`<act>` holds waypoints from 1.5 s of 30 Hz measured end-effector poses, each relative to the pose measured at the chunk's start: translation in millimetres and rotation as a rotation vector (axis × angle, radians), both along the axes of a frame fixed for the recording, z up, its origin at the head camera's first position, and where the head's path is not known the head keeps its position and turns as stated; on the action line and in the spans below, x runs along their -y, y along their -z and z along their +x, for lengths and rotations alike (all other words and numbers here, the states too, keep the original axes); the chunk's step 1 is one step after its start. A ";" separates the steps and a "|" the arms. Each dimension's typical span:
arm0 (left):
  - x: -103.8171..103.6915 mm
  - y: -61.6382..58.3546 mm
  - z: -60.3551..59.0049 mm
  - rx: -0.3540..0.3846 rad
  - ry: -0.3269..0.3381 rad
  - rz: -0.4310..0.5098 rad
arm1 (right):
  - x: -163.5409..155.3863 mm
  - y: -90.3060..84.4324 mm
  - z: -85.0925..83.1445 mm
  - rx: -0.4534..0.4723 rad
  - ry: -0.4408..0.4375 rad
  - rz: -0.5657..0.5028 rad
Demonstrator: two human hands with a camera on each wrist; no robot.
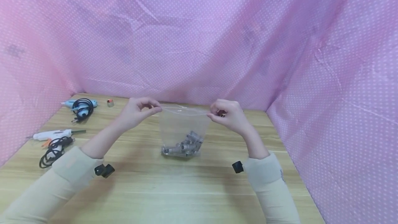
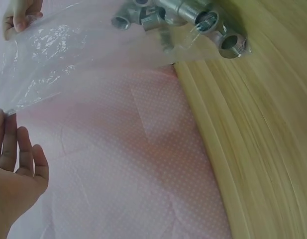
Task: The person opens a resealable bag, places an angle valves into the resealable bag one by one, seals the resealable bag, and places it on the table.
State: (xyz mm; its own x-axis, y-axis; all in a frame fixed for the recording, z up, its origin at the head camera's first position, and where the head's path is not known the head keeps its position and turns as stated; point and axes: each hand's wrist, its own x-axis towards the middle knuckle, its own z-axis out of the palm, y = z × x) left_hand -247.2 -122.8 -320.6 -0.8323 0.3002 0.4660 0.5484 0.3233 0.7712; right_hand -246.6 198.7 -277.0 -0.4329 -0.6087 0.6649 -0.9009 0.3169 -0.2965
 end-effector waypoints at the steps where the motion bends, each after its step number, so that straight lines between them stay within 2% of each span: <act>1: -1.0 -0.6 0.8 -0.015 -0.010 0.001 | -3.5 2.9 -2.8 0.005 0.003 0.005; 5: -5.1 -2.2 3.0 -0.069 -0.034 0.002 | -13.2 9.8 -10.4 0.019 0.016 0.038; 9: -10.0 -1.2 4.5 -0.108 -0.041 -0.008 | -8.0 6.4 -3.7 0.003 0.063 0.085; 15: -17.2 1.1 5.4 -0.171 -0.029 0.002 | 37.6 1.6 15.4 -0.089 0.140 0.094; 19: -19.8 2.2 6.6 -0.148 -0.033 0.011 | 71.1 3.1 17.6 -0.142 0.215 0.163; 22: -21.3 3.2 8.2 -0.130 -0.028 0.016 | 87.0 4.0 13.9 -0.135 0.255 0.197; 31: -24.2 2.6 14.0 -0.084 -0.053 0.048 | 97.7 7.0 7.5 -0.048 0.226 0.191; 36: -24.8 1.7 15.1 -0.093 -0.068 0.034 | 98.4 6.9 8.2 -0.015 0.211 0.183; 45: -29.9 5.8 16.9 -0.163 -0.068 0.027 | 97.3 9.2 7.4 -0.099 0.183 0.183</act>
State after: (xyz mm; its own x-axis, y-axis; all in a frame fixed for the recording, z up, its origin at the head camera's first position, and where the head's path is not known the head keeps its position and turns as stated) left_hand -230.3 -92.9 -326.4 -0.7631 0.2314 0.6034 0.6444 0.3442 0.6829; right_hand -239.1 101.3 -286.1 -0.4853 -0.6402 0.5955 -0.8454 0.5174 -0.1328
